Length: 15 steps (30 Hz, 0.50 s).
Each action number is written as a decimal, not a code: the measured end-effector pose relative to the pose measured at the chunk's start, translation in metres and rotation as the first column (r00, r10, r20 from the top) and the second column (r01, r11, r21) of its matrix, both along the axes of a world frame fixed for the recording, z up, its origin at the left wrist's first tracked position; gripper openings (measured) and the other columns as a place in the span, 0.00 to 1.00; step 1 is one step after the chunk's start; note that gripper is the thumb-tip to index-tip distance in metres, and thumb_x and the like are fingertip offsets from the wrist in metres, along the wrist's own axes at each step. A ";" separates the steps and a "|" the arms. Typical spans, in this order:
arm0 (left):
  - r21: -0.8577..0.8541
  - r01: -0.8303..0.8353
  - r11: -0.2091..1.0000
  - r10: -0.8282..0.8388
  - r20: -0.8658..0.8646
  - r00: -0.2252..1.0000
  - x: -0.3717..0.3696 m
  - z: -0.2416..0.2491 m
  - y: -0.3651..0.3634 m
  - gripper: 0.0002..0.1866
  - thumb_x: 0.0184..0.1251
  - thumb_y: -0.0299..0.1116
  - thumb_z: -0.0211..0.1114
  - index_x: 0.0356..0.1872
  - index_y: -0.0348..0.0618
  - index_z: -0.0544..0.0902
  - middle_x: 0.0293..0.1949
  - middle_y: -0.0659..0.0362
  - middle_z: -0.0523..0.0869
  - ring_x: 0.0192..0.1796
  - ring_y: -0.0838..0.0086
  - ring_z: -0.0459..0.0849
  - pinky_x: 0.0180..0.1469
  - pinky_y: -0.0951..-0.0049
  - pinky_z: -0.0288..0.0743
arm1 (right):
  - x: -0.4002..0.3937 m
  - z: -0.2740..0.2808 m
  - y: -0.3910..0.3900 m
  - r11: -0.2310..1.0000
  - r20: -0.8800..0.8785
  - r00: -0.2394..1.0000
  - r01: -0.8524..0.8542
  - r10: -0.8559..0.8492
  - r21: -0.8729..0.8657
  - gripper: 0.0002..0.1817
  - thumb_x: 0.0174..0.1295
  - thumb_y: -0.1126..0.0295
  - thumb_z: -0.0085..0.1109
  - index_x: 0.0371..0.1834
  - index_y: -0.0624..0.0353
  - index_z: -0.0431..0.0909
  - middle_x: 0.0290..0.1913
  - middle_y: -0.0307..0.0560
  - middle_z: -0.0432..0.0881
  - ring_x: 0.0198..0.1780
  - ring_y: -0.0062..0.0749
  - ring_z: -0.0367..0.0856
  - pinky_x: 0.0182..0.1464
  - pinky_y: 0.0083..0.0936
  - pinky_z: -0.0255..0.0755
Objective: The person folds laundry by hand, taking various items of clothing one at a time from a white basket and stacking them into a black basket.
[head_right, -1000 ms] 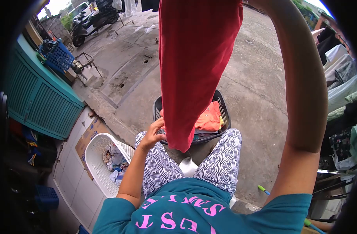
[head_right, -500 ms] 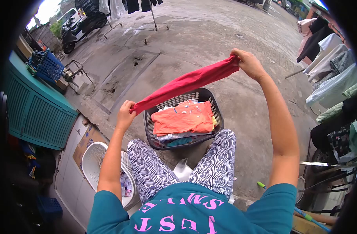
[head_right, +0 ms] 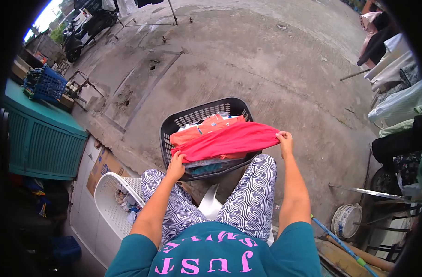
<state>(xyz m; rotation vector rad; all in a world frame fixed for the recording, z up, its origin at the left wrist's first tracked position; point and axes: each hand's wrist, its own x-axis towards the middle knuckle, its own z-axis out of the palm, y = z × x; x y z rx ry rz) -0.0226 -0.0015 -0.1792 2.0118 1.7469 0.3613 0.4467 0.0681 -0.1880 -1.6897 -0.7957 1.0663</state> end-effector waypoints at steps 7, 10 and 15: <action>0.004 -0.199 0.980 0.188 0.308 0.933 -0.005 -0.010 0.014 0.23 0.46 0.19 0.52 0.49 0.39 0.72 0.58 0.45 0.65 0.61 0.53 0.65 0.63 0.63 0.58 | -0.070 0.100 0.020 0.923 0.412 0.905 -0.064 -0.107 0.380 0.12 0.47 0.80 0.58 0.37 0.61 0.73 0.42 0.45 0.75 0.45 0.33 0.73 0.49 0.26 0.68; 0.059 -0.338 0.939 0.257 0.532 0.807 -0.004 0.027 0.020 0.22 0.50 0.17 0.50 0.49 0.40 0.73 0.58 0.51 0.67 0.59 0.62 0.67 0.52 0.72 0.70 | -0.130 0.137 0.010 0.796 0.652 0.743 -0.300 -0.151 0.525 0.12 0.49 0.81 0.55 0.39 0.61 0.71 0.46 0.49 0.72 0.50 0.41 0.72 0.52 0.29 0.67; 0.188 -0.441 0.878 0.255 0.597 0.761 -0.055 0.081 0.006 0.22 0.51 0.16 0.49 0.50 0.39 0.71 0.59 0.56 0.67 0.58 0.69 0.70 0.46 0.77 0.70 | -0.222 0.113 -0.030 0.730 0.415 0.807 -0.573 0.421 0.373 0.16 0.52 0.77 0.57 0.45 0.60 0.69 0.51 0.51 0.69 0.53 0.44 0.70 0.51 0.30 0.67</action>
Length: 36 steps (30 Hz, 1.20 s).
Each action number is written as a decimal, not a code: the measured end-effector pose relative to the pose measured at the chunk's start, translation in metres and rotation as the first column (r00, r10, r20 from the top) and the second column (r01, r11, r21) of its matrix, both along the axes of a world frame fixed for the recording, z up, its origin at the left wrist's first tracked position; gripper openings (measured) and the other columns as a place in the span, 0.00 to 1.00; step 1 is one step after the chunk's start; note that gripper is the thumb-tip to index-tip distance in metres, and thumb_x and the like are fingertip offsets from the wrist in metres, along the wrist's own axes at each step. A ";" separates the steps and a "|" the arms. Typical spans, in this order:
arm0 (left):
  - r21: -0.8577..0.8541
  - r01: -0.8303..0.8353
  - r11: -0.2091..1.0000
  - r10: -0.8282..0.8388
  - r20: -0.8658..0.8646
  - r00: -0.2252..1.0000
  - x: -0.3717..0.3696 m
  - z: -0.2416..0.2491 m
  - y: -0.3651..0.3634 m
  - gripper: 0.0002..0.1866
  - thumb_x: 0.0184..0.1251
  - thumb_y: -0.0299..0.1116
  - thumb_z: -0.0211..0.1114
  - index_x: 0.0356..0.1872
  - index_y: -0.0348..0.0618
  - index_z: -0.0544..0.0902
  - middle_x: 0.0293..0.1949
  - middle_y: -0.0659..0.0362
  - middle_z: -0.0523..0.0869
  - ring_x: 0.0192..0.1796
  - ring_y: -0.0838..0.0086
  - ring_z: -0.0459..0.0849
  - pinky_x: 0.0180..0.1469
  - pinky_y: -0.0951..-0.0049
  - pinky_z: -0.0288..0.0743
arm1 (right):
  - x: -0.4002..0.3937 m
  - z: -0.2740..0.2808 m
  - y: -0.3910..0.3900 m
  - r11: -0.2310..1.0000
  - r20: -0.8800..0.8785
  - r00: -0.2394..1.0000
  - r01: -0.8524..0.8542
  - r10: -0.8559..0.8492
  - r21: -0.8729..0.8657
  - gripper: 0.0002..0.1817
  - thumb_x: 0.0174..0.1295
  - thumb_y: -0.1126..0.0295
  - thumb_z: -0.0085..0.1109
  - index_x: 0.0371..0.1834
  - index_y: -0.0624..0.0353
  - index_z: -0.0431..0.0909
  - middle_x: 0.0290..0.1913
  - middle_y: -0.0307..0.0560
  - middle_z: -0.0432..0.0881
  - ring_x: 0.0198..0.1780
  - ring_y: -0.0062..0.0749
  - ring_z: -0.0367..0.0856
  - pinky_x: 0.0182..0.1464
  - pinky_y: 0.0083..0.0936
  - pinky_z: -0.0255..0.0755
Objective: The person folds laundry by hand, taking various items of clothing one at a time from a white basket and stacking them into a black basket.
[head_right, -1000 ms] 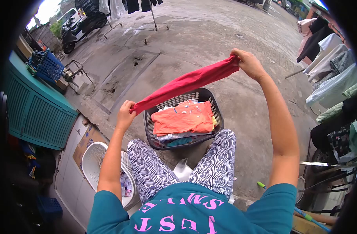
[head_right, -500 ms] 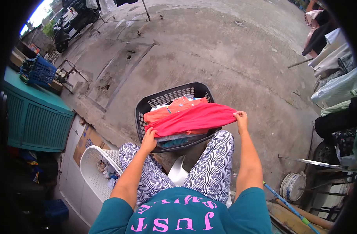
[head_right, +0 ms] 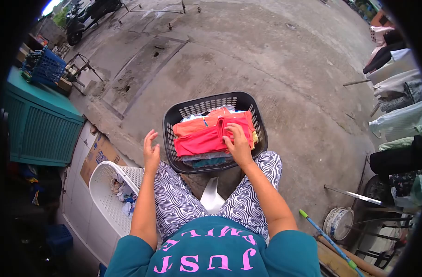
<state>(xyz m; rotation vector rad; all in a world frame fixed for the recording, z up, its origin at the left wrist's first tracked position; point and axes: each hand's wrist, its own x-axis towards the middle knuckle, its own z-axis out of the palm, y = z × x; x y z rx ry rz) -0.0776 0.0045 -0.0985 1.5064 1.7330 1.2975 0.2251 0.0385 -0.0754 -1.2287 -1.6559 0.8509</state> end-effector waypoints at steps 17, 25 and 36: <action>-0.716 -0.597 0.363 0.910 0.134 0.393 -0.204 -0.179 -0.273 0.18 0.54 0.26 0.55 0.48 0.49 0.73 0.46 0.61 0.76 0.42 0.75 0.74 0.38 0.70 0.71 | -0.095 -0.075 -0.108 0.865 0.844 0.309 -0.399 0.439 -0.304 0.43 0.48 0.66 0.61 0.68 0.52 0.48 0.68 0.50 0.51 0.69 0.43 0.50 0.64 0.48 0.48; -0.788 -0.305 0.534 0.837 0.544 0.061 -0.186 -0.224 -0.250 0.25 0.54 0.29 0.59 0.56 0.58 0.68 0.54 0.61 0.71 0.57 0.67 0.68 0.51 0.56 0.65 | -0.103 -0.100 -0.091 0.852 0.857 0.288 -0.444 0.428 -0.276 0.38 0.47 0.72 0.55 0.64 0.58 0.52 0.58 0.53 0.63 0.60 0.45 0.61 0.59 0.44 0.54; -0.821 -0.441 0.362 0.835 0.496 -0.239 -0.221 -0.270 -0.162 0.26 0.53 0.29 0.55 0.57 0.59 0.69 0.55 0.59 0.69 0.57 0.69 0.64 0.58 0.54 0.55 | -0.113 -0.100 -0.080 0.846 0.838 0.272 -0.406 0.473 -0.346 0.26 0.48 0.78 0.44 0.55 0.59 0.63 0.51 0.51 0.68 0.54 0.44 0.67 0.53 0.37 0.61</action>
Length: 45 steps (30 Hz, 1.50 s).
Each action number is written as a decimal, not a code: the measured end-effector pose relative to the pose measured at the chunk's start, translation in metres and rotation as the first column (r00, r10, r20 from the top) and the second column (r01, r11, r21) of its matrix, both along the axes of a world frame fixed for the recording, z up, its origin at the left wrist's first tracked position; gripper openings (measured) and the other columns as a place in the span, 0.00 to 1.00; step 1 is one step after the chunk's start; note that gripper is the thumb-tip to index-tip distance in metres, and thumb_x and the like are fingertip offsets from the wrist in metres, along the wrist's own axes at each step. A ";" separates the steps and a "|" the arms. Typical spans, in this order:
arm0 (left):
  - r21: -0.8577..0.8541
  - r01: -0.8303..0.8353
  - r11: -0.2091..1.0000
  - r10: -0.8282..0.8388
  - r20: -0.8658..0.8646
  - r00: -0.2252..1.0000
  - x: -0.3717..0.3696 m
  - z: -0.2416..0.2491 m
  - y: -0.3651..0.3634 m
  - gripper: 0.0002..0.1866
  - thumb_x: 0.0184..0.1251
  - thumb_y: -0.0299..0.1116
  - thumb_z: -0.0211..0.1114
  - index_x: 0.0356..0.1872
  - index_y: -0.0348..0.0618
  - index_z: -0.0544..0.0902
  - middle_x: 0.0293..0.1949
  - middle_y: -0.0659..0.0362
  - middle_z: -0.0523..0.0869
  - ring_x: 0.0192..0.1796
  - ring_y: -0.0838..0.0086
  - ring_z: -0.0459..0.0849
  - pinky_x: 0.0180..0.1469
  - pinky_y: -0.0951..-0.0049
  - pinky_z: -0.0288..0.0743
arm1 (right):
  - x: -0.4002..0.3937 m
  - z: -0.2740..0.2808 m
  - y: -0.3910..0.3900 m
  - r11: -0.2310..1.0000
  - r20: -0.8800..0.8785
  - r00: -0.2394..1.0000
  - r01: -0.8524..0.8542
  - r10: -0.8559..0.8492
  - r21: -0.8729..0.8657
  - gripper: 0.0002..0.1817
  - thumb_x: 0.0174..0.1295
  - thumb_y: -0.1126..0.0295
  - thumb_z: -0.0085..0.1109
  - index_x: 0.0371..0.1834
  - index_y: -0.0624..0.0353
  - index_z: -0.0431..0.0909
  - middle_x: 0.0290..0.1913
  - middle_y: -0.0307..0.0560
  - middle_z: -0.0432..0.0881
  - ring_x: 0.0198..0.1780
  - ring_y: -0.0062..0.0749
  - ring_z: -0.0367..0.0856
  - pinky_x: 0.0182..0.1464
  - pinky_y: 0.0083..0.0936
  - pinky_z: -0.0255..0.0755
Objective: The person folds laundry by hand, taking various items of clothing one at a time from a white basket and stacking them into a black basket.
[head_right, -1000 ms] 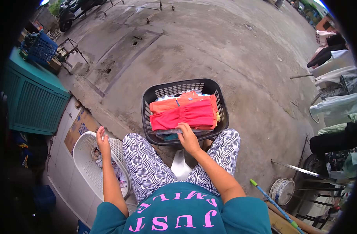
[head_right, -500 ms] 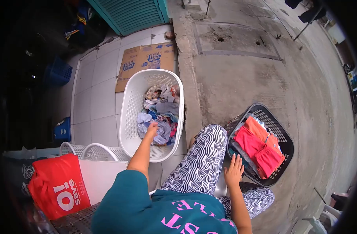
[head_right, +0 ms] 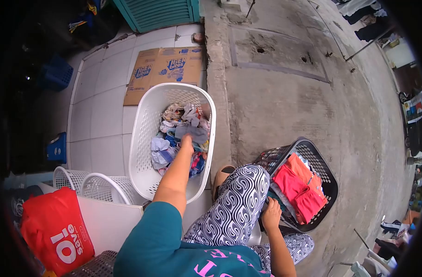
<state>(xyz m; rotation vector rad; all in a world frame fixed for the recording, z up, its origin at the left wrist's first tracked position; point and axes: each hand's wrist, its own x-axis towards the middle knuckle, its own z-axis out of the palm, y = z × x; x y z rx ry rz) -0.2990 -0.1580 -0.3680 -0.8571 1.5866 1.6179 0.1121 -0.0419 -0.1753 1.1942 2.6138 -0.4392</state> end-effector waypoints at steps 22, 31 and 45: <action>0.330 0.705 0.628 -0.250 -0.772 0.584 0.074 0.376 0.006 0.13 0.54 0.24 0.64 0.41 0.41 0.73 0.34 0.64 0.77 0.37 0.84 0.75 0.42 0.84 0.69 | -0.161 0.147 -0.013 0.915 -0.746 0.639 -0.162 -0.188 -0.370 0.30 0.49 0.63 0.64 0.55 0.58 0.65 0.54 0.50 0.69 0.44 0.36 0.76 0.45 0.28 0.70; 0.413 0.630 0.658 -0.125 -0.766 0.631 0.080 0.411 0.008 0.15 0.59 0.26 0.60 0.48 0.40 0.74 0.31 0.68 0.76 0.28 0.90 0.69 0.29 0.89 0.64 | -0.200 0.174 0.008 0.840 -0.749 0.570 -0.176 -0.338 -0.513 0.09 0.59 0.68 0.48 0.38 0.59 0.67 0.20 0.49 0.78 0.28 0.40 0.79 0.35 0.34 0.70; -0.321 0.802 0.504 -0.646 -0.757 0.103 0.108 0.351 -0.005 0.35 0.48 0.29 0.68 0.60 0.37 0.63 0.55 0.51 0.72 0.57 0.65 0.68 0.59 0.71 0.60 | -0.180 0.203 0.012 0.482 -0.641 0.360 -0.440 -0.678 -0.758 0.10 0.62 0.62 0.42 0.34 0.56 0.65 0.29 0.37 0.67 0.31 0.21 0.68 0.36 0.22 0.69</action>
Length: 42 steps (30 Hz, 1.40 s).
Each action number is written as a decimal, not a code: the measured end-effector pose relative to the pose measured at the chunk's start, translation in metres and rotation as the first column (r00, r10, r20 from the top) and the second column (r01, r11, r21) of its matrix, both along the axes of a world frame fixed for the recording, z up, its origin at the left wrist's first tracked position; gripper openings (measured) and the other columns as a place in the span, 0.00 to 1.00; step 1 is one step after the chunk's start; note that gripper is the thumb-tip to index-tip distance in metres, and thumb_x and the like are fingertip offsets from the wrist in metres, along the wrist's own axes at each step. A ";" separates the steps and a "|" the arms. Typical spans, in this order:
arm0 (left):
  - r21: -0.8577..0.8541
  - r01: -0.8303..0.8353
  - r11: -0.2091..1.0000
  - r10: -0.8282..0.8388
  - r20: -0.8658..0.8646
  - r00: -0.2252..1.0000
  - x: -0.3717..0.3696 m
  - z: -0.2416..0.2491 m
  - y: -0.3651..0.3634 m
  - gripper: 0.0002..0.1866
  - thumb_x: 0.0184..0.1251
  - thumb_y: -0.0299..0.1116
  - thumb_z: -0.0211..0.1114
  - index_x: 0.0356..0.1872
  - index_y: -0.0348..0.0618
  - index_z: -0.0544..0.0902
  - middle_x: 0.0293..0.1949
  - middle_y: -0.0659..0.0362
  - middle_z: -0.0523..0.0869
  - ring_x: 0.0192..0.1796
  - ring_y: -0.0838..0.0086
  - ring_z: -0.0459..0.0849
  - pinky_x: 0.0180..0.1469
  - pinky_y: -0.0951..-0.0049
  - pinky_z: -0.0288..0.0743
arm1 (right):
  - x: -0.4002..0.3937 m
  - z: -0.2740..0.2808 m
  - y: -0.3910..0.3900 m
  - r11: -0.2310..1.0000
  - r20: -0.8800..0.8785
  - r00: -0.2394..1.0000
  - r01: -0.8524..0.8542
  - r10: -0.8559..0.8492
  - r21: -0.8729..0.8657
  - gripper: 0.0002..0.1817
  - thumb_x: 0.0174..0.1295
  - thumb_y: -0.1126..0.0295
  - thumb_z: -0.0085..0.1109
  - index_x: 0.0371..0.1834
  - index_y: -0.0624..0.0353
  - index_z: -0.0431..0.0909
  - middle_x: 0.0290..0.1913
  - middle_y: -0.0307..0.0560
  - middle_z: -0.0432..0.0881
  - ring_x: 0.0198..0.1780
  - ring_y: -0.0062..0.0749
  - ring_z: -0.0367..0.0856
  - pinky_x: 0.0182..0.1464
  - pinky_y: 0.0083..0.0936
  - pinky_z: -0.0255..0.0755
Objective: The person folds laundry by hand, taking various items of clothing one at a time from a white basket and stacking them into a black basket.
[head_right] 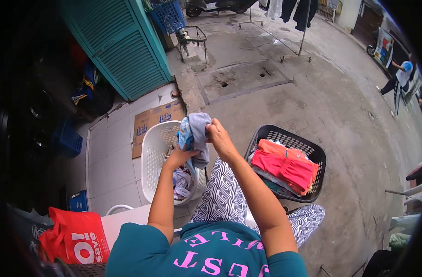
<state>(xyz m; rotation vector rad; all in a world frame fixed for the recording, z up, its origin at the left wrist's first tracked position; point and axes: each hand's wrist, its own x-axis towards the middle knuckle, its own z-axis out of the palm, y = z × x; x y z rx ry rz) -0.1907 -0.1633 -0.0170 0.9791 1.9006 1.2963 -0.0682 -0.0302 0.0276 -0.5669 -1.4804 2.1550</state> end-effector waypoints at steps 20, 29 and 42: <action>-0.041 -0.050 0.998 0.044 -0.118 0.992 -0.047 -0.037 -0.029 0.27 0.58 0.32 0.59 0.59 0.37 0.64 0.57 0.46 0.68 0.59 0.60 0.68 0.59 0.66 0.62 | 0.154 0.077 0.027 0.876 -0.088 0.889 0.457 -0.449 0.155 0.15 0.59 0.62 0.57 0.42 0.61 0.69 0.35 0.34 0.72 0.39 0.15 0.68 0.41 0.14 0.64; -0.103 0.438 0.893 -0.449 -0.238 0.861 0.075 -0.039 0.027 0.25 0.44 0.39 0.70 0.47 0.47 0.77 0.57 0.53 0.67 0.60 0.59 0.65 0.61 0.64 0.58 | 0.262 -0.019 0.072 0.566 0.343 0.500 0.407 -0.795 0.717 0.25 0.52 0.65 0.60 0.52 0.62 0.65 0.42 0.50 0.76 0.42 0.35 0.76 0.47 0.27 0.68; -0.119 0.576 0.809 -0.526 -0.585 0.618 0.106 -0.006 0.014 0.19 0.38 0.18 0.61 0.38 0.44 0.74 0.47 0.54 0.71 0.52 0.57 0.71 0.54 0.65 0.66 | 0.174 -0.147 -0.061 0.537 0.409 0.764 -0.097 -0.499 0.838 0.27 0.40 0.76 0.55 0.50 0.59 0.64 0.49 0.52 0.67 0.50 0.49 0.69 0.46 0.38 0.67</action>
